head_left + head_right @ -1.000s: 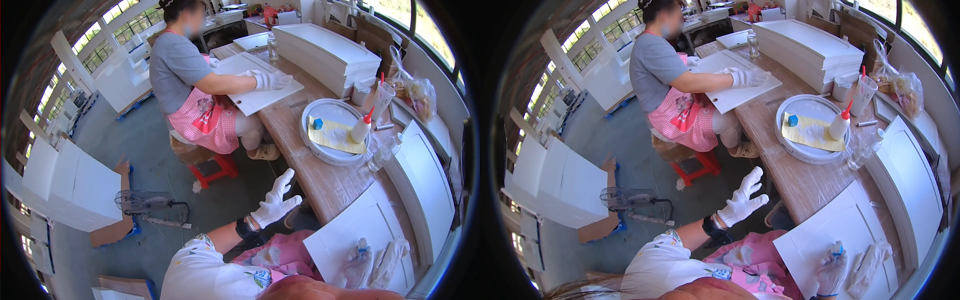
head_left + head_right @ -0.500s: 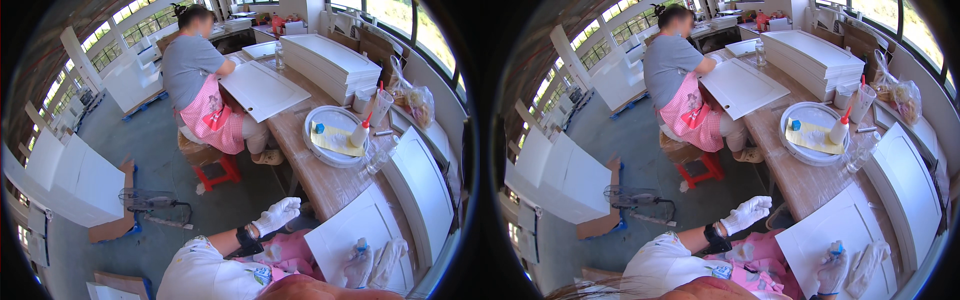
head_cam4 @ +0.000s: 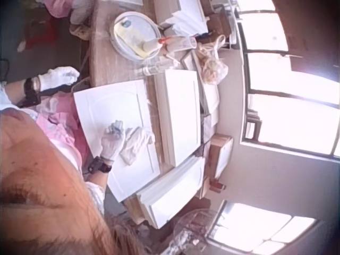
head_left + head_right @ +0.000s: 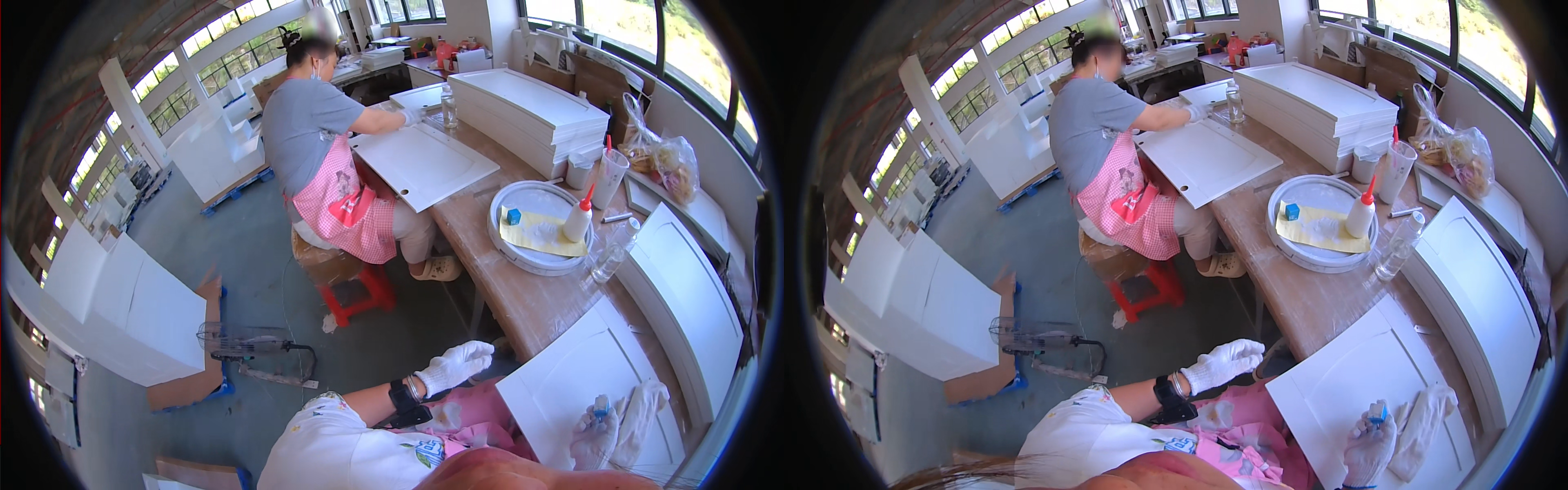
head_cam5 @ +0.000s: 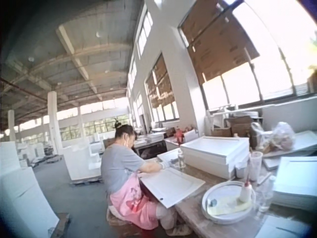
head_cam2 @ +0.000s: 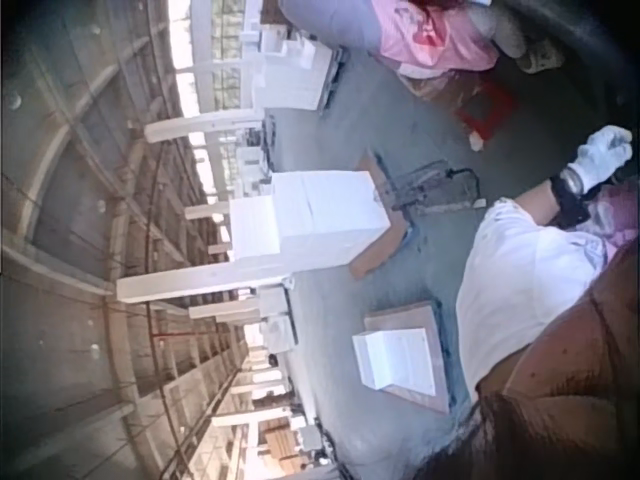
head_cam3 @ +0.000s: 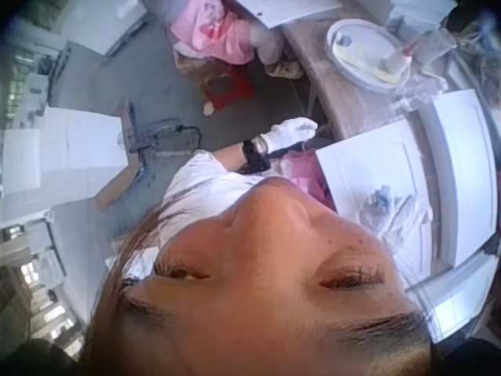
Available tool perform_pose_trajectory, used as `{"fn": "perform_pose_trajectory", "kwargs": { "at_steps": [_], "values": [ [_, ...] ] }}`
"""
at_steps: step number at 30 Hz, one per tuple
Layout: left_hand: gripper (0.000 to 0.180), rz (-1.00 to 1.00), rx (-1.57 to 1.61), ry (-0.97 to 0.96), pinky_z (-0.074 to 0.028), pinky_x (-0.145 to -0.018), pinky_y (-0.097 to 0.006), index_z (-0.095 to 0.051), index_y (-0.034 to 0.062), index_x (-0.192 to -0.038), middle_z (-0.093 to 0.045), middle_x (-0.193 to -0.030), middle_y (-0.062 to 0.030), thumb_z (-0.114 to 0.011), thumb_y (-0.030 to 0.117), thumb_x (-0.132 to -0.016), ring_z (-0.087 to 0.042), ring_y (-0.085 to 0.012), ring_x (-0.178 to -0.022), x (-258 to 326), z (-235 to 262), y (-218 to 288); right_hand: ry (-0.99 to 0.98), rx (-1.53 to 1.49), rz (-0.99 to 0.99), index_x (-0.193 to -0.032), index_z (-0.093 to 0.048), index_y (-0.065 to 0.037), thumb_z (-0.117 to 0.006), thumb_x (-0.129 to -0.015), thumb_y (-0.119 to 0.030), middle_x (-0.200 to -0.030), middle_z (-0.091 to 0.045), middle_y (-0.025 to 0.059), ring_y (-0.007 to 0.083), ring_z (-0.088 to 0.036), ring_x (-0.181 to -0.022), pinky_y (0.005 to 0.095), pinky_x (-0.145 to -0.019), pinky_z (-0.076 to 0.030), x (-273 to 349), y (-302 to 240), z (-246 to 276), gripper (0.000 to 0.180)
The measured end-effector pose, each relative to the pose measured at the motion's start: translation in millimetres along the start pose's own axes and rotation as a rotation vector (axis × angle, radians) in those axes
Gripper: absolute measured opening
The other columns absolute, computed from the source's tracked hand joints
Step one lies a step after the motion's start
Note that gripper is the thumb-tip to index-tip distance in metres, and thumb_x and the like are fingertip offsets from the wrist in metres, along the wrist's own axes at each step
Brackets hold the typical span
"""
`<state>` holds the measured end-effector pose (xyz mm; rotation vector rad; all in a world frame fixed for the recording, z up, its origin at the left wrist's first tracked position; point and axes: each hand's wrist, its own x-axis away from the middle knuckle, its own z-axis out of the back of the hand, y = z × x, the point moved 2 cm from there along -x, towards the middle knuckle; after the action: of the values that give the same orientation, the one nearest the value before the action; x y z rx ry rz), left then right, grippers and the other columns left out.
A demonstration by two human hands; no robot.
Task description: Polishing and cleaning white wooden cabinet doors using a sanding block and a cloth.
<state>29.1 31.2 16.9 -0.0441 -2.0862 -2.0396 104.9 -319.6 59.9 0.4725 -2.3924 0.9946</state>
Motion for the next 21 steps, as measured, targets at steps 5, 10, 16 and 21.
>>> {"fn": "perform_pose_trajectory", "kwargs": {
  "at_steps": [5,10,16,21],
  "values": [
    [0.038,-0.011,-0.034,-0.038,-0.051,-0.093,-0.031,-0.052,0.0017,-0.131,-0.064,-0.116,-0.0069,-0.058,0.021,-0.099,-0.060,-0.0144,-0.110,1,0,-6,-0.030,-0.019,-0.015,-0.110,-0.062,-0.011,-0.061,-0.092,-0.032,-0.084,-0.062,0.0020,0.0129,-0.054,-0.062,0.0253,-0.050,-0.048,0,0,2,0.028],
    [0.037,0.063,-0.024,-0.058,-0.053,-0.089,-0.031,-0.053,0.0016,-0.131,-0.064,-0.114,-0.0078,-0.056,0.023,-0.100,-0.061,-0.0140,-0.101,-1,-1,-9,-0.019,-0.001,0.012,-0.114,-0.061,-0.010,-0.059,-0.092,-0.031,-0.083,-0.060,0.0032,0.0132,-0.053,-0.064,0.0252,-0.052,-0.046,-7,5,1,0.031],
    [0.037,0.129,0.024,-0.068,-0.053,-0.090,-0.031,-0.053,0.0019,-0.130,-0.063,-0.112,-0.0080,-0.053,0.025,-0.102,-0.062,-0.0145,-0.100,-1,2,-25,0.023,0.033,-0.027,-0.117,-0.060,-0.010,-0.057,-0.093,-0.030,-0.083,-0.060,0.0033,0.0131,-0.052,-0.064,0.0249,-0.052,-0.046,-12,8,-15,0.031],
    [0.039,0.091,0.040,-0.094,-0.052,-0.093,-0.034,-0.053,0.0013,-0.130,-0.063,-0.113,-0.0109,-0.050,0.030,-0.103,-0.062,-0.0177,-0.104,-4,1,-24,-0.028,0.017,-0.004,-0.129,-0.054,-0.009,-0.054,-0.095,-0.027,-0.085,-0.057,0.0040,0.0125,-0.050,-0.066,0.0244,-0.053,-0.044,-9,10,-18,0.039]
  ]
}}
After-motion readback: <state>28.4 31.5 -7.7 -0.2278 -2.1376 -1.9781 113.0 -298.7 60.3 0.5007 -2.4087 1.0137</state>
